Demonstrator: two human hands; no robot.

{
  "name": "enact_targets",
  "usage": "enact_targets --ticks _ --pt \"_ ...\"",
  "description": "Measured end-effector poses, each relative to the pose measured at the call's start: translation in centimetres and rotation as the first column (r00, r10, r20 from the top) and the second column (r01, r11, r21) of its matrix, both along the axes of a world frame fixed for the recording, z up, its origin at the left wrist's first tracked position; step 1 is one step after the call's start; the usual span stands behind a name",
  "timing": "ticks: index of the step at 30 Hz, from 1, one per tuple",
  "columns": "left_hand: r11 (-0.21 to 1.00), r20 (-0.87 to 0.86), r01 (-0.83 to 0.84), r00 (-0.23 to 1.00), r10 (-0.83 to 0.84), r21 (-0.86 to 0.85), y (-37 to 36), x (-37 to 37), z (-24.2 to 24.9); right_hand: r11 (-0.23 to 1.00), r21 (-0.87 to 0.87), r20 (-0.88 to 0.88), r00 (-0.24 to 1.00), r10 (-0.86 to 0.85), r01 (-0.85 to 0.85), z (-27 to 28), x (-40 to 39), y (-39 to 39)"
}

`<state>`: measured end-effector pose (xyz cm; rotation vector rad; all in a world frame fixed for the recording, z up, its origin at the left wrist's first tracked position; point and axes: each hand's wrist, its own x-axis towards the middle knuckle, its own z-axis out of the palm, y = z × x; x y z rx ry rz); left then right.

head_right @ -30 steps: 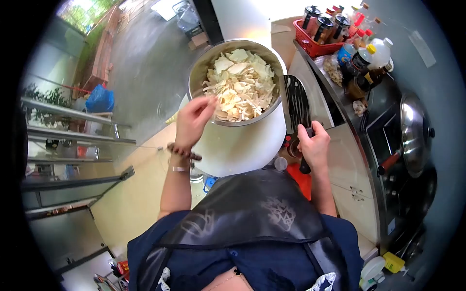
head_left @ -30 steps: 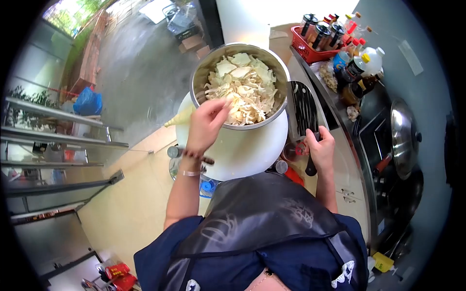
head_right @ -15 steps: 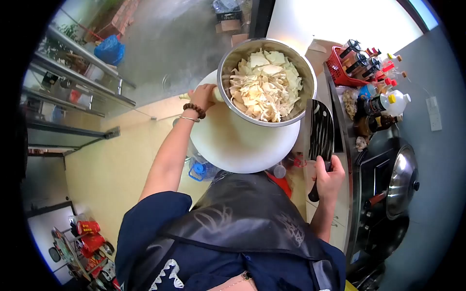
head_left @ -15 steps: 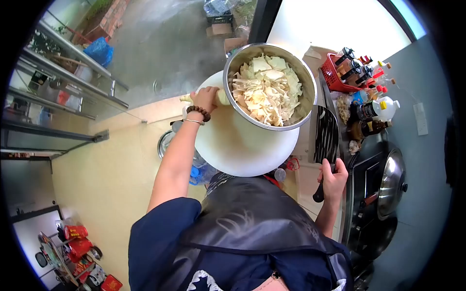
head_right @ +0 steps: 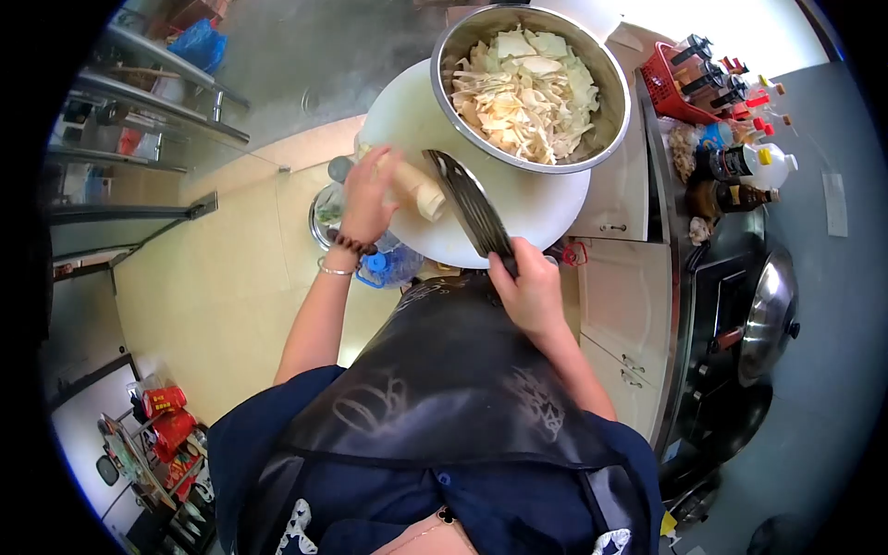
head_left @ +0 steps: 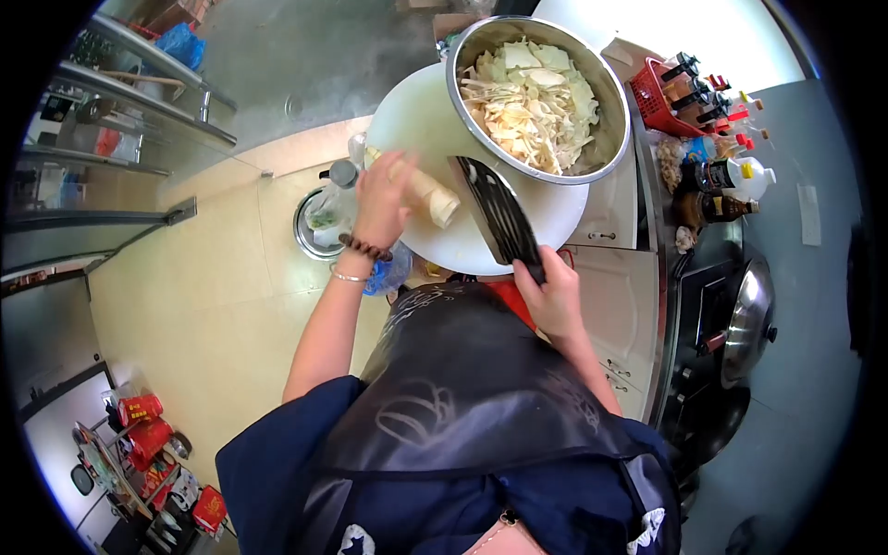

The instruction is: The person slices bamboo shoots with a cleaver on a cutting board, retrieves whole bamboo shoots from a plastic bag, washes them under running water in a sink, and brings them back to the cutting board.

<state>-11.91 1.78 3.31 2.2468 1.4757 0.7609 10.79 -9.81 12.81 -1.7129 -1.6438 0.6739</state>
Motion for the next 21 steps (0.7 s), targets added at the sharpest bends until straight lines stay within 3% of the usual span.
enact_targets --ticks 1,2,3,4,5,9,11,17,21 --pt "0.993 0.137 -0.111 0.985 0.103 0.048 -0.7 -0.4 -1.0 0.998 0.054 0.053 0.998 0.025 -0.028 -0.6 -0.6 0.5" --pt "0.992 0.141 -0.121 0.983 0.113 0.042 -1.1 -0.2 -2.0 0.993 0.106 0.107 0.993 0.047 -0.058 -1.2 -1.2 1.0" --pt "0.934 0.203 -0.272 0.926 0.319 -0.230 -1.6 0.4 -2.6 0.993 0.100 0.109 0.993 0.055 -0.066 -1.6 -1.7 1.4" --pt "0.787 0.204 -0.371 0.830 0.519 -0.493 -2.2 1.0 -3.4 0.991 0.108 0.178 0.982 0.057 -0.077 -2.0 -2.2 1.9" --pt "0.838 0.219 -0.399 0.840 0.497 -0.371 -2.5 1.7 -5.2 0.989 0.118 0.249 0.967 0.058 -0.090 -2.4 -2.6 2.3" --pt "0.823 0.244 -0.500 0.791 0.561 -0.270 -2.5 5.2 -5.2 0.980 0.132 0.369 0.925 0.092 -0.150 -3.2 -3.7 3.8" --pt "0.810 0.281 -0.585 0.771 0.572 -0.043 -2.8 6.0 -5.2 0.985 0.068 0.391 0.913 0.120 -0.159 -3.4 -4.1 4.3" --pt "0.802 0.226 -0.573 0.770 0.597 -0.167 -3.1 6.3 -5.8 0.983 -0.022 0.477 0.863 0.169 -0.180 -3.6 -4.6 5.1" --pt "0.786 0.194 -0.602 0.761 0.618 -0.141 -3.0 6.3 -5.3 0.976 -0.049 0.468 0.858 0.212 -0.214 -3.0 -4.6 5.5"
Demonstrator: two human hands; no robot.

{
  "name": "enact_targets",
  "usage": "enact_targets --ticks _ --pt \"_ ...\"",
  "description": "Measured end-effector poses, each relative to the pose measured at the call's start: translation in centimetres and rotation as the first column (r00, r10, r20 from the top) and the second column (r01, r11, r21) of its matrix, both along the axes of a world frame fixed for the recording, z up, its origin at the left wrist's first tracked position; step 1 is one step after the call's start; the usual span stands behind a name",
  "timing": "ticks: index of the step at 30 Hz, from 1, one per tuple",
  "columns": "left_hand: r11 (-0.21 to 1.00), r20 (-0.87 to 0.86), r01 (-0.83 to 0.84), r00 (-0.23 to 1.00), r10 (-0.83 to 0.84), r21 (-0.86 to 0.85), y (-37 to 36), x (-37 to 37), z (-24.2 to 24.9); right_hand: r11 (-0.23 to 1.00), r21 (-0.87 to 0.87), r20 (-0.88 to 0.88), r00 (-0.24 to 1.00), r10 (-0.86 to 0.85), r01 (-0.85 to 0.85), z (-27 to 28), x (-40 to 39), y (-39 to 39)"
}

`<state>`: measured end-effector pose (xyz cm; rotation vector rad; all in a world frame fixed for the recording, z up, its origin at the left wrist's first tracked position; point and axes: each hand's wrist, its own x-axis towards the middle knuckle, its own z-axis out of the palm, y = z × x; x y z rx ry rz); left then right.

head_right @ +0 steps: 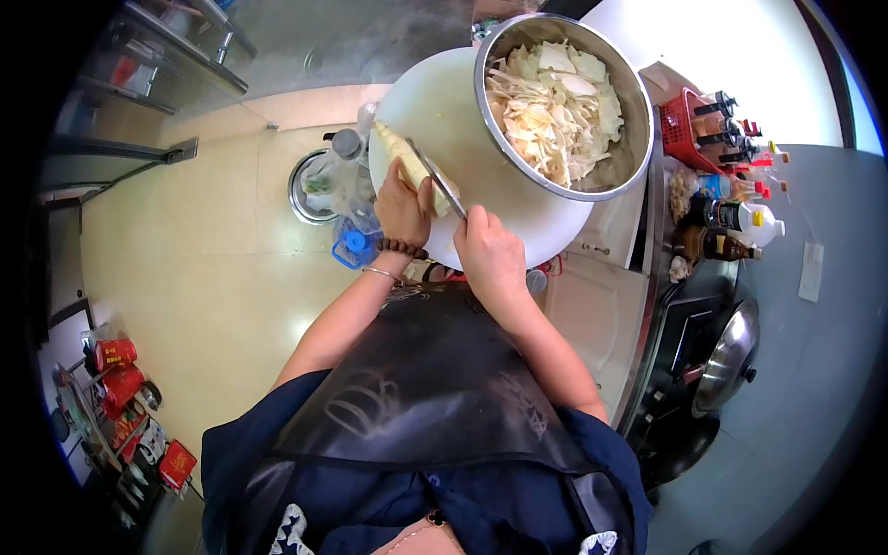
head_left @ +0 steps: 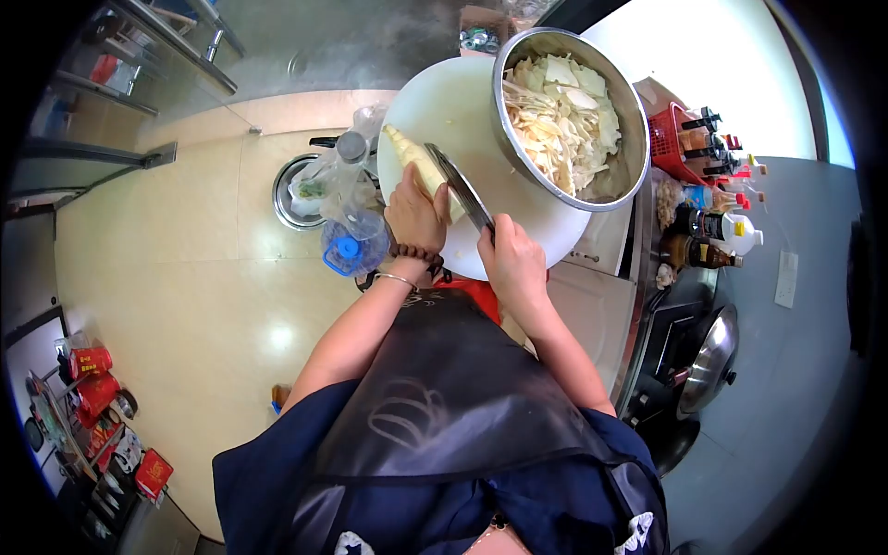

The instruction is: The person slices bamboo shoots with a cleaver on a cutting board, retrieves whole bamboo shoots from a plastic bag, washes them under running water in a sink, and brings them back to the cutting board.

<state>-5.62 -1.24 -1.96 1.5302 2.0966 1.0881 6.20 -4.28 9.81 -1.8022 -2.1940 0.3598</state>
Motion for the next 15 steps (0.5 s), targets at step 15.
enact_targets --ticks 15 --pt "1.000 -0.048 -0.002 0.999 0.001 -0.031 -0.4 0.1 -0.3 0.985 -0.157 0.045 0.996 0.081 -0.073 -1.1 -0.3 1.5"
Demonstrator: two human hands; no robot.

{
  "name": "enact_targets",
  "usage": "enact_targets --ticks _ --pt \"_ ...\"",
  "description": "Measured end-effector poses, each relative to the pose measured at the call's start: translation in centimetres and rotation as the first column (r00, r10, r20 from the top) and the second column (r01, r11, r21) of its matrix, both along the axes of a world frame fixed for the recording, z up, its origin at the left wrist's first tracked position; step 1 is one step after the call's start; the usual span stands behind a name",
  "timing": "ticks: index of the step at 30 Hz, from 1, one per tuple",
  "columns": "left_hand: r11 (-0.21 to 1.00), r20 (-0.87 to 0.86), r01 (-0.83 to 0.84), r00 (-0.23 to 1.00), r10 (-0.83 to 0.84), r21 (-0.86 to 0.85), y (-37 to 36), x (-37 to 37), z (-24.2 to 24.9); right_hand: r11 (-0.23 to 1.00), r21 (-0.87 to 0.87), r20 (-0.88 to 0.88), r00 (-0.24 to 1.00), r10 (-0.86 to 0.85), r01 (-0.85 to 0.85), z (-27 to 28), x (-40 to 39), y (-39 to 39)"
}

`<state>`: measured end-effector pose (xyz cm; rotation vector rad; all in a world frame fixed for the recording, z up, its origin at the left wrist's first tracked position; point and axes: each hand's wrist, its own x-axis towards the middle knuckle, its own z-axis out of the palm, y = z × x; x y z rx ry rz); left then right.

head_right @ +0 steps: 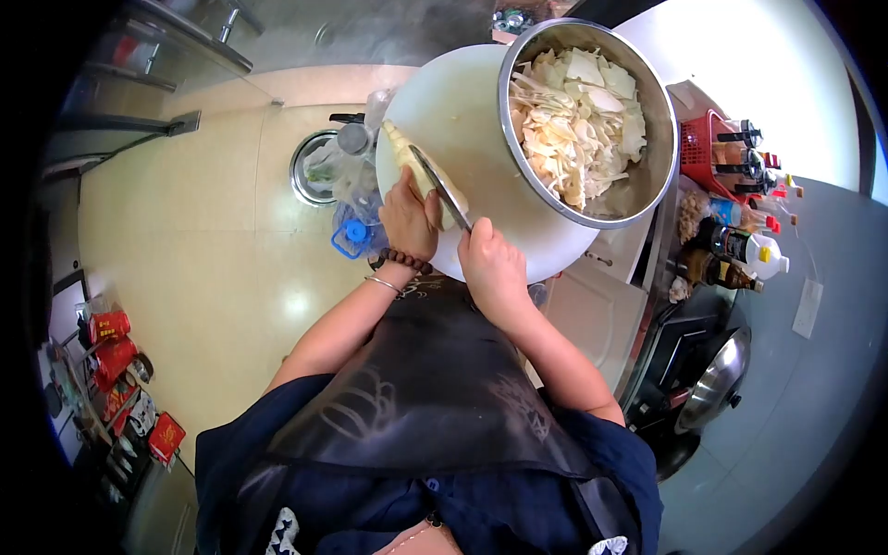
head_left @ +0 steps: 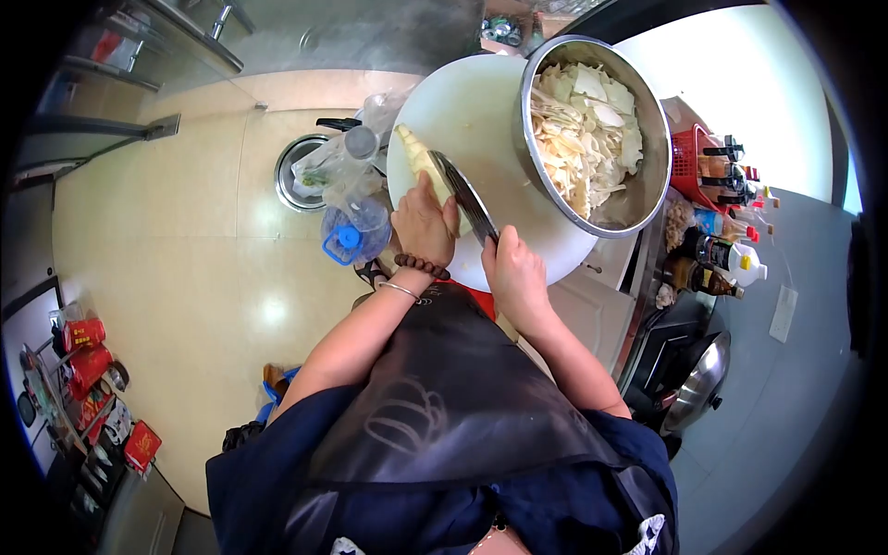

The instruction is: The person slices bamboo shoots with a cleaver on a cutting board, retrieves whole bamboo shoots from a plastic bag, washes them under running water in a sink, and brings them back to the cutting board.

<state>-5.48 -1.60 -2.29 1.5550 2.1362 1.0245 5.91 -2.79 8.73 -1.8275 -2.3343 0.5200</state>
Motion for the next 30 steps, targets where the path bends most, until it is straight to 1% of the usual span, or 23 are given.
enact_targets --ticks 2,5,9,12,14,15,17,19,21,23,25,27,28,29,30 --pt "1.000 0.002 0.011 1.000 -0.011 0.007 -0.1 0.0 -0.1 0.998 0.055 0.031 1.000 -0.007 0.005 -0.7 -0.2 -0.3" --pt "1.000 0.016 0.015 1.000 -0.015 -0.006 -0.1 -0.1 0.1 0.999 0.002 0.011 0.999 -0.043 0.043 -1.3 -0.8 -0.2" --pt "0.999 0.028 0.022 0.999 -0.021 -0.042 -0.1 -0.1 0.1 0.999 -0.031 -0.039 0.999 -0.022 0.021 -3.5 -1.4 1.2" --pt "0.999 0.014 0.027 1.000 -0.026 -0.026 0.2 -0.2 0.1 1.000 0.003 -0.076 0.997 -0.012 0.013 -4.6 -1.7 2.3" --pt "0.999 0.037 0.025 0.999 -0.023 -0.048 0.0 -0.1 0.2 1.000 -0.003 -0.042 0.999 -0.022 0.022 -4.5 -1.9 2.2" --pt "0.999 0.016 0.010 1.000 -0.009 -0.031 0.0 -0.1 0.1 0.999 -0.002 -0.038 0.999 -0.035 0.035 -4.4 -2.1 2.2" --pt "1.000 0.042 -0.001 0.999 0.002 -0.011 0.0 0.0 -0.1 0.998 0.053 0.042 0.998 0.035 -0.037 -4.3 -2.3 2.0" --pt "1.000 0.038 0.015 0.999 -0.015 0.004 -0.3 -0.1 -0.2 0.999 0.042 0.004 1.000 0.022 -0.022 -4.4 -2.0 1.7" --pt "0.999 0.102 0.016 0.995 -0.012 -0.037 -0.1 -0.4 -0.1 0.999 0.043 -0.042 0.999 0.018 -0.016 -4.4 -1.4 1.1" --pt "0.999 0.094 0.040 0.995 -0.039 -0.014 -0.1 -0.7 -0.1 0.998 -0.022 -0.024 0.998 0.062 -0.062 -4.3 -0.2 -0.1" --pt "0.998 0.133 0.066 0.989 -0.063 -0.018 0.0 -0.5 0.0 0.998 -0.016 -0.020 0.998 0.057 -0.057 -4.3 0.0 -0.4" --pt "0.997 0.131 0.079 0.988 -0.077 -0.014 -0.3 -0.7 0.1 0.999 -0.033 -0.022 0.999 0.033 -0.034 -4.6 -0.2 -1.3" --pt "0.996 0.130 0.083 0.988 -0.084 0.009 -0.1 -0.9 0.2 1.000 0.014 -0.030 0.999 0.028 -0.027 -5.2 -0.8 -0.7" --pt "0.996 0.137 0.090 0.987 -0.086 -0.023 -0.2 -1.0 0.2 0.997 0.068 -0.041 0.999 0.027 -0.024 -5.5 -1.3 -0.1" --pt "0.996 0.126 0.091 0.988 -0.089 -0.012 -0.3 -1.2 0.2 0.997 0.079 -0.050 0.998 0.026 -0.021 -5.7 -1.2 0.0"
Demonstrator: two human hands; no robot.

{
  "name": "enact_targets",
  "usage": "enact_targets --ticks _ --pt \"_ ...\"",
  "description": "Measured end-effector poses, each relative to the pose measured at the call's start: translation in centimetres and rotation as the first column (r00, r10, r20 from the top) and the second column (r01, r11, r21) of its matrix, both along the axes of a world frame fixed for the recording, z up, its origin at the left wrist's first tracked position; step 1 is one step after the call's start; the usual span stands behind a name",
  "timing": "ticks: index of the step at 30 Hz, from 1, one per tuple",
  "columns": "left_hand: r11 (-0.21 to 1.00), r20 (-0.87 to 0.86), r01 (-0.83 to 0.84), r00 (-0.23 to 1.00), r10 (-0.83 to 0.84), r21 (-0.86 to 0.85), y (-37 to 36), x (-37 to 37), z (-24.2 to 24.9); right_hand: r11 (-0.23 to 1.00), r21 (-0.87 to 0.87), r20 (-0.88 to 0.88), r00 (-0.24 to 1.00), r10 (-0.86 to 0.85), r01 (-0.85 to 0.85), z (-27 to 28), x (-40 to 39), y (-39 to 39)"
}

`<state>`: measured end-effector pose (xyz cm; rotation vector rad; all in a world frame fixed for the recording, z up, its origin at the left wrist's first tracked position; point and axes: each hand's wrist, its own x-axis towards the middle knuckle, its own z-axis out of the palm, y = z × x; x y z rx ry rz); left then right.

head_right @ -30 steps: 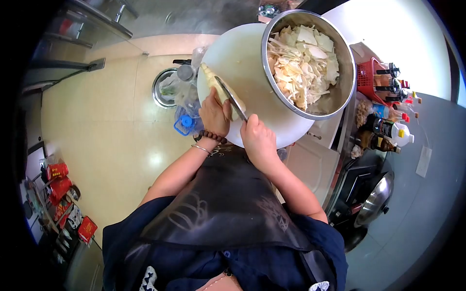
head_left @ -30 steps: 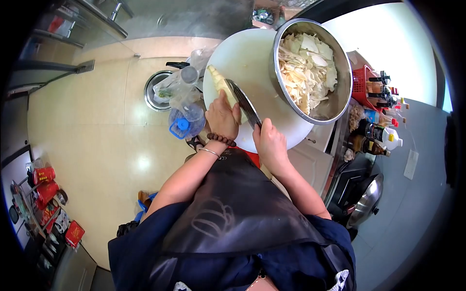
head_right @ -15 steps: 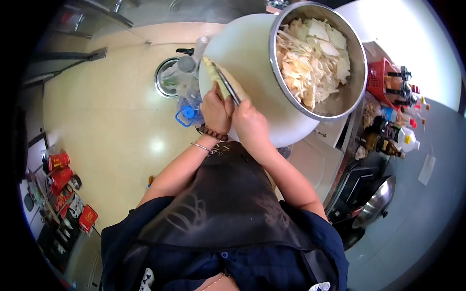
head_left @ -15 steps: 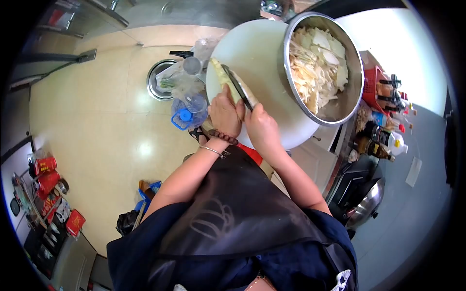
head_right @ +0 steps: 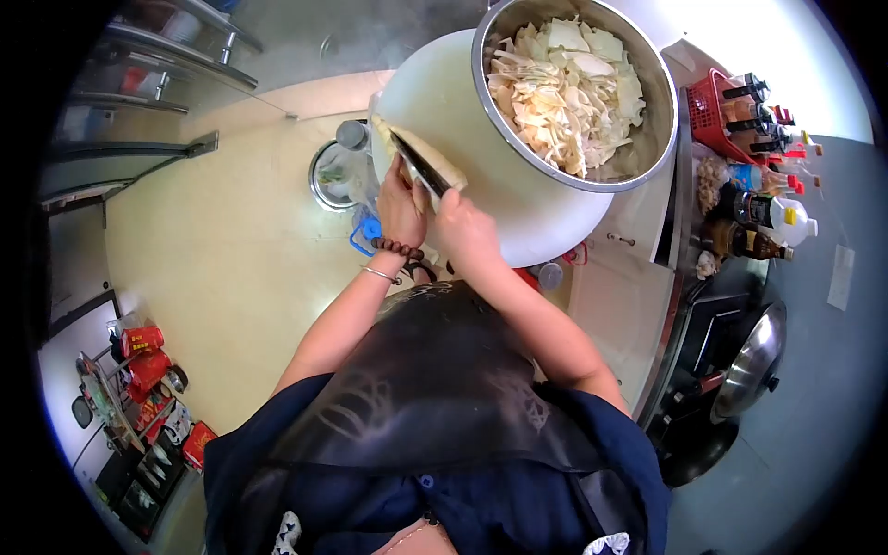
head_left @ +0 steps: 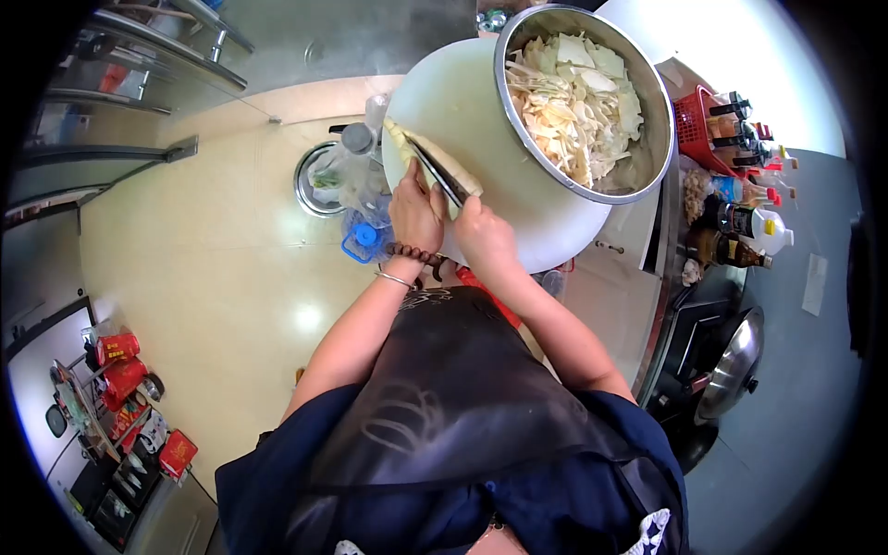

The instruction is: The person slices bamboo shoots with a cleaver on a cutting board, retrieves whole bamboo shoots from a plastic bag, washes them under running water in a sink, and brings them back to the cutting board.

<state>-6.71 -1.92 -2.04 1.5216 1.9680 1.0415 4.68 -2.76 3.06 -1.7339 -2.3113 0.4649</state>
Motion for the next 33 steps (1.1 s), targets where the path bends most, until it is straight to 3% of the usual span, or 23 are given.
enact_targets --ticks 2,3,6,9,12,14,18,20,21,22,24,25,26,28,30,32,33 --pt "0.999 0.025 0.025 0.999 -0.024 -0.047 -0.2 -0.2 0.1 0.997 0.017 -0.042 0.996 -0.076 0.077 -0.1 0.9 0.2" --pt "0.999 0.031 0.035 0.999 -0.036 0.029 -0.2 -0.3 0.1 0.992 0.109 -0.079 0.995 -0.062 0.071 0.2 1.2 0.3" --pt "0.997 0.099 0.073 0.993 -0.070 -0.020 -0.2 -0.6 0.2 0.991 0.127 -0.081 0.996 -0.026 0.036 1.2 0.9 0.3" --pt "0.993 -0.013 0.050 0.999 -0.049 0.110 -0.3 -0.3 0.1 0.995 0.050 -0.079 0.993 -0.087 0.091 1.4 -0.3 0.8" --pt "0.996 -0.014 0.054 0.998 -0.053 0.073 -0.3 -0.4 0.1 0.996 0.080 -0.013 0.999 -0.034 0.035 1.3 -1.1 1.5" --pt "0.997 -0.016 0.060 0.998 -0.059 0.054 0.0 -0.5 -0.3 0.996 0.086 -0.062 0.998 -0.029 0.034 1.0 -2.0 2.3" --pt "0.987 0.153 0.132 0.977 -0.146 0.097 -0.1 -1.6 -0.4 1.000 -0.003 -0.069 0.997 -0.031 0.031 0.5 -3.6 5.3" --pt "0.963 -0.161 0.254 0.958 -0.237 0.094 -0.4 -3.1 0.6 0.997 -0.035 -0.085 0.994 -0.067 0.064 0.7 -3.0 6.4" --pt "0.962 -0.237 0.260 0.932 -0.273 -0.083 -0.1 -3.8 1.6 0.993 -0.078 -0.096 0.991 -0.090 0.083 0.9 -2.6 6.5" --pt "0.961 -0.242 0.267 0.930 -0.278 -0.076 0.4 -4.4 2.6 0.993 -0.071 -0.099 0.990 -0.097 0.090 1.2 -1.9 6.3" --pt "0.832 -0.496 0.544 0.754 -0.430 0.106 1.1 -5.2 3.9 0.985 -0.144 -0.066 0.993 -0.100 0.090 2.0 0.1 4.7" --pt "0.778 -0.581 0.619 0.675 -0.455 0.110 1.8 -5.5 3.0 0.992 -0.095 -0.038 0.996 -0.083 0.079 2.0 1.1 3.6" --pt "0.776 -0.577 0.620 0.678 -0.456 0.116 2.7 -5.8 2.1 0.992 -0.093 -0.031 0.996 -0.086 0.083 1.8 2.0 2.8" --pt "0.623 -0.625 0.780 0.461 -0.630 -0.053 3.6 -5.7 2.6 0.991 0.023 0.033 0.991 -0.129 0.128 1.4 3.4 1.2" --pt "0.584 -0.548 0.803 0.436 -0.714 -0.123 4.1 -5.5 3.7 0.980 0.057 0.057 0.980 -0.193 0.190 1.1 4.6 0.7" --pt "0.417 -0.268 0.844 0.338 -0.902 -0.337 4.4 -4.9 4.5 0.963 0.085 0.080 0.962 -0.261 0.254 1.2 5.8 0.2" --pt "0.405 -0.263 0.849 0.328 -0.907 -0.338 4.3 -4.3 4.3 0.957 0.070 0.058 0.957 -0.284 0.280 1.3 6.4 0.1"
